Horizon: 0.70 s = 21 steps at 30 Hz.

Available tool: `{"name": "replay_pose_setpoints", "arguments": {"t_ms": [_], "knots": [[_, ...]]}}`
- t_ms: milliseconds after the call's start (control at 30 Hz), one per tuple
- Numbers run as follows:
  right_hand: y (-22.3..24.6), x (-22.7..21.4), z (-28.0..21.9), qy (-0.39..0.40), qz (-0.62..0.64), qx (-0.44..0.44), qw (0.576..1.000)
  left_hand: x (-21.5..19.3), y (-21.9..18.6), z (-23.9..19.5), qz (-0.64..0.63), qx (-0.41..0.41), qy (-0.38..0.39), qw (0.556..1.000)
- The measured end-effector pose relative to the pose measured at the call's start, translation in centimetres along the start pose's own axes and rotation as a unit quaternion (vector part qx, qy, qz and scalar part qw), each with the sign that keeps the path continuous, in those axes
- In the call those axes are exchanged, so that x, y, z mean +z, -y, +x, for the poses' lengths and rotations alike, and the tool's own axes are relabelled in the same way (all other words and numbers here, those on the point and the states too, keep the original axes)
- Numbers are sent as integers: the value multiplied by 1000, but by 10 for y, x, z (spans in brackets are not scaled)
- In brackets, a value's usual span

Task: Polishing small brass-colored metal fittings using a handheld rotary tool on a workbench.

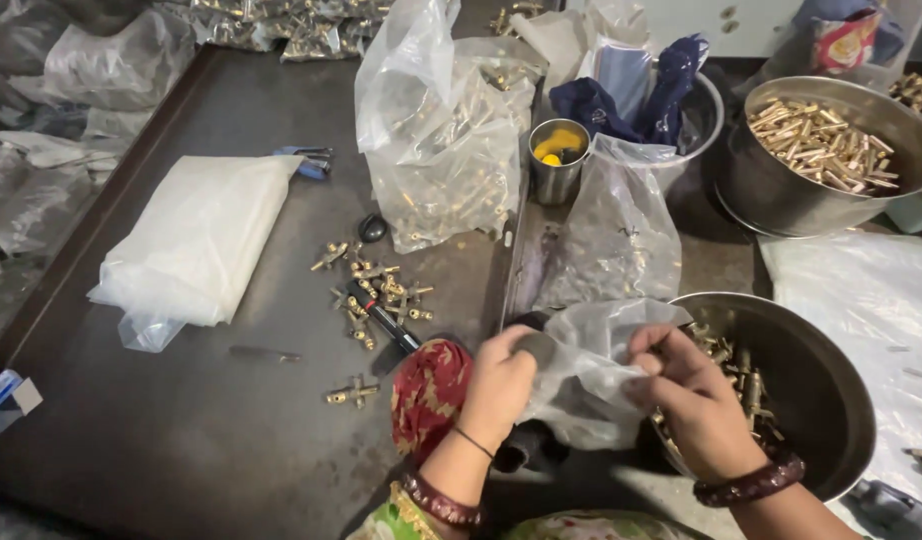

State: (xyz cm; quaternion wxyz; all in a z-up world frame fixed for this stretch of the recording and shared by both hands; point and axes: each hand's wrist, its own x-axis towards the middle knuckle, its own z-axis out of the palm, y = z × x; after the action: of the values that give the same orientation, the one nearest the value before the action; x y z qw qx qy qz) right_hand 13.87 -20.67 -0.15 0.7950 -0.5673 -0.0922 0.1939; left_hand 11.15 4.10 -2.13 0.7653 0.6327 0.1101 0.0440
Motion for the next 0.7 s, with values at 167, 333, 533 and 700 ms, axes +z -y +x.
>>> {"name": "replay_pose_setpoints", "arguments": {"t_ms": [167, 333, 533, 700], "knots": [[61, 23, 25, -132, 102, 23, 986, 3, -11, 3, -49, -102, 64, 992], [88, -10, 64, -221, 13, -3, 975, -33, -68, -34, 243, 85, -90, 962], [59, 3, 82, -189, -54, -36, 980, -131, -69, -37, 462, 134, -280, 831], [35, 6, 88, -176, -92, 0, 980, -150, -67, -28, 604, 158, -141, 769]]}}
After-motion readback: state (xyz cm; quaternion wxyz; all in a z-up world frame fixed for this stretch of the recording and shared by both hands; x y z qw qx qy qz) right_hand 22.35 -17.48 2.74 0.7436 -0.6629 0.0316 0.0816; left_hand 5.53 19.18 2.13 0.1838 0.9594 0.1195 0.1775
